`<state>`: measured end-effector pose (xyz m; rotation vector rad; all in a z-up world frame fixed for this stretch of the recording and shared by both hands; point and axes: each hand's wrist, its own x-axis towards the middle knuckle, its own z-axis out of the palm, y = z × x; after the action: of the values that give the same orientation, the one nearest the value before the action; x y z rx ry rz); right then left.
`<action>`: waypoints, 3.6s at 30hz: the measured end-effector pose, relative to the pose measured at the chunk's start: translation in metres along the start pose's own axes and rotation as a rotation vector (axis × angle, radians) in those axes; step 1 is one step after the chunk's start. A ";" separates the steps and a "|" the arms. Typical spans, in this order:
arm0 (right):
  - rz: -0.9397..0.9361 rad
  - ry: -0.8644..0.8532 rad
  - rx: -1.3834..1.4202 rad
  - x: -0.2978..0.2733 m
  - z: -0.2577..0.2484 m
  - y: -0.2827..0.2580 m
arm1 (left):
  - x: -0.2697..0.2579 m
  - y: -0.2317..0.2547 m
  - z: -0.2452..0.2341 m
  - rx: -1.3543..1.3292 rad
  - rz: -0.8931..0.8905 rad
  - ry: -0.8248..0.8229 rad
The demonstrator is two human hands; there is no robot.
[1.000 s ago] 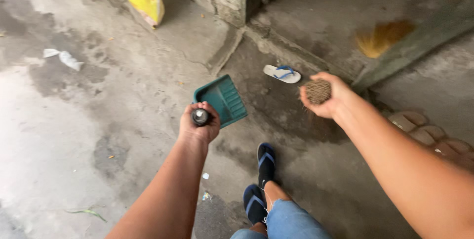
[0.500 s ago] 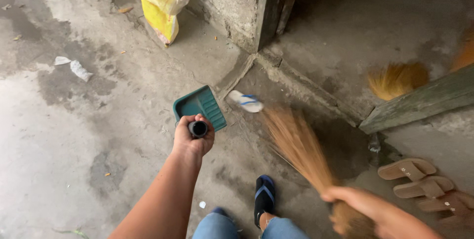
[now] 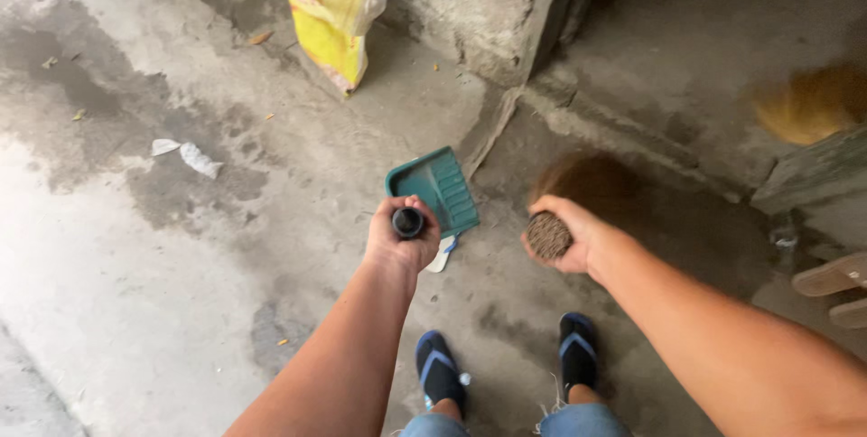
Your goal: The person sweeps a concrete floor using a traditional straw broom and a green dustpan. They gather debris into a pile and sweep it into the dustpan, moving around a parked motorcycle and scattered footwear.
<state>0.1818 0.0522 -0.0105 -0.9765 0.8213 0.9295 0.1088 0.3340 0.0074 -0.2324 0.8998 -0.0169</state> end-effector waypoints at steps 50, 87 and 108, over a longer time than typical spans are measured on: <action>-0.089 0.406 -0.114 -0.145 -0.065 0.123 | -0.011 0.098 0.021 0.064 -0.060 0.023; -0.241 0.342 0.035 -0.240 -0.163 0.300 | -0.110 0.079 -0.093 0.127 -0.020 0.005; -0.298 0.565 0.161 -0.211 -0.011 0.386 | -0.153 0.305 -0.095 0.215 -0.054 0.073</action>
<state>-0.2521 0.0884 0.0539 -1.1988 1.1621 0.3206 -0.0858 0.6302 0.0061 -0.0555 0.9567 -0.1720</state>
